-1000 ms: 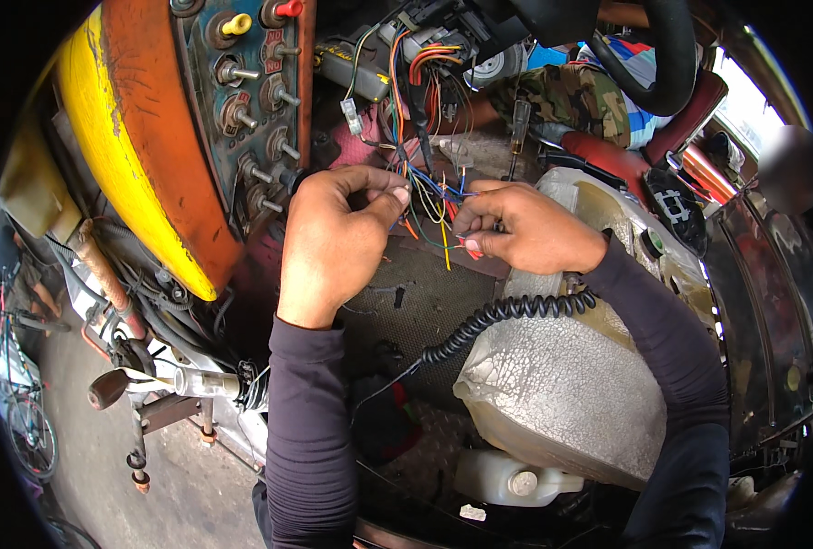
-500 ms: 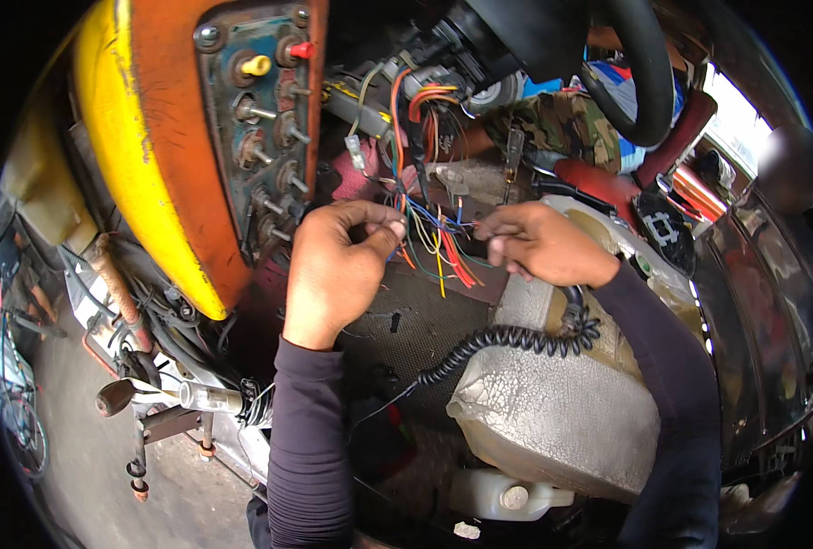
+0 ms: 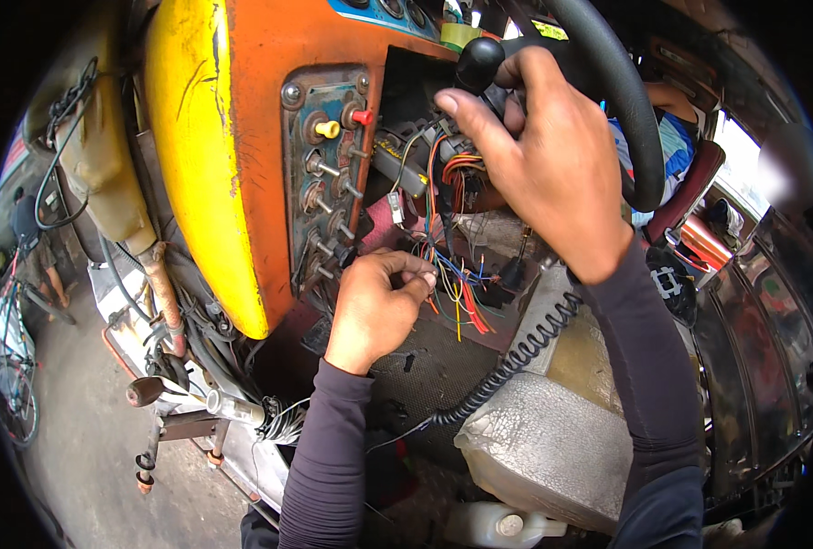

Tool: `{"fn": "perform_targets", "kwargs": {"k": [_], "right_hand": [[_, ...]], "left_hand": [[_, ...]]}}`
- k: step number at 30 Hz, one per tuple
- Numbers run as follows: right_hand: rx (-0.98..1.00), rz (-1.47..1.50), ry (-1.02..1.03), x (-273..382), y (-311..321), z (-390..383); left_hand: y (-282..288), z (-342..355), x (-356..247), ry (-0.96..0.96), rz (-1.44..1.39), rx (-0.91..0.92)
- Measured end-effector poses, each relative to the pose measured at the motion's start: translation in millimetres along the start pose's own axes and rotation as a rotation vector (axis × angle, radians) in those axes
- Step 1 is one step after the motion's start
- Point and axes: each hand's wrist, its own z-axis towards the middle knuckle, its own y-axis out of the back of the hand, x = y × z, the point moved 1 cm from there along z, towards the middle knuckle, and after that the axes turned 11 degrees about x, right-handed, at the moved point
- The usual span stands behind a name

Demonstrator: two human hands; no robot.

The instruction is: The person uses a test light to probe multiple exposed wires in a vehicle's dashboard area. They repeatedly touch the test light to different wire ends, checking for electrical continuity or power.

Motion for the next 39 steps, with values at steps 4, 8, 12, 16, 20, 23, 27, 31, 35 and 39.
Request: {"fn": "perform_targets", "kwargs": {"k": [4,8,12,16,20,23,27,31,35,39], "right_hand": [[-0.014,-0.044,-0.156,1,-5,8],[-0.080,-0.099,-0.057,-2,-1,15],[-0.117,0.079,0.096,-3,-6,13],[-0.089,0.023,0.110,-8,-1,6],[0.177,0.287,-0.099,-24,21,-33],[0.572,0.693,-0.239,-36,23,-93],[0.994,0.951,-0.773,-51,10,-169],[1.197,1.095,-0.886,-61,7,-187],[1.298,0.963,-0.842,-53,11,-179],[1.183,0.764,-0.692,-35,17,-179]], "left_hand": [[3,-2,-3,-0.030,0.038,-0.026],[1,0,0,-0.033,0.032,-0.004],[-2,2,1,-0.023,0.009,0.014],[-2,0,-2,0.014,-0.040,0.026],[2,-1,-2,-0.005,0.013,0.016],[4,0,1,-0.029,0.045,-0.008],[-1,1,2,0.008,-0.030,0.015],[-2,2,0,0.029,-0.001,0.027],[-1,1,1,0.027,-0.003,0.030],[-1,1,2,-0.001,-0.003,0.031]]}}
